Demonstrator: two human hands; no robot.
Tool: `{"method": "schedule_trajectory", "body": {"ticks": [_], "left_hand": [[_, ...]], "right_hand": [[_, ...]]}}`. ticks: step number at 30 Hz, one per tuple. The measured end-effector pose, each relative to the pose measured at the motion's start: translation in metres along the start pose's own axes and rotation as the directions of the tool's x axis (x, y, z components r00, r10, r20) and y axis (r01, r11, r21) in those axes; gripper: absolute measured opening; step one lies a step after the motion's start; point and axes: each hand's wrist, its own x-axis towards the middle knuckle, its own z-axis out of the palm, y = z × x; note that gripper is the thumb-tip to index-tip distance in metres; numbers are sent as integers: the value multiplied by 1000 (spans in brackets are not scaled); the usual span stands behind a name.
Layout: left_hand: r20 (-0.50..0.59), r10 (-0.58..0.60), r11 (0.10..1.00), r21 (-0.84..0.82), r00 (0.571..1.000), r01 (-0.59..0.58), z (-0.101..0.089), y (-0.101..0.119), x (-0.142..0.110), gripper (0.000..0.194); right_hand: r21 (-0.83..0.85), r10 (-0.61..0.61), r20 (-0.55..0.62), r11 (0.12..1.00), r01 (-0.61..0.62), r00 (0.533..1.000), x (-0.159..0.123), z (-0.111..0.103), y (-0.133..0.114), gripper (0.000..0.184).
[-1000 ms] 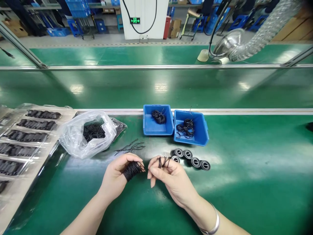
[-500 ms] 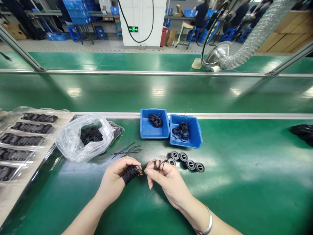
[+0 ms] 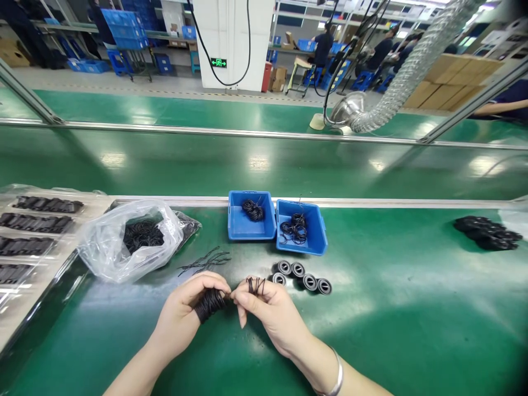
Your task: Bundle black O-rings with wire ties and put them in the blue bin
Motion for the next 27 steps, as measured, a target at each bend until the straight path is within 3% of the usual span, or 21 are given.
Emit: {"method": "schedule_trajectory", "body": {"ticks": [15,22,27], "left_hand": [[14,-19,1000,-5,1000,19,0,1,0,14],[-4,-46,999,-9,999,46,3,2,1,13],[-24,-38,997,61,999,39,4,-3,-1,11]], "right_hand": [[-24,24,0,999,-24,1000,0,0,-1,31],[-23,-10,-52,1000,9,999,-1,-3,3,24],[-113,-5,10,994,6,1000,-1,-1,6,25]]}}
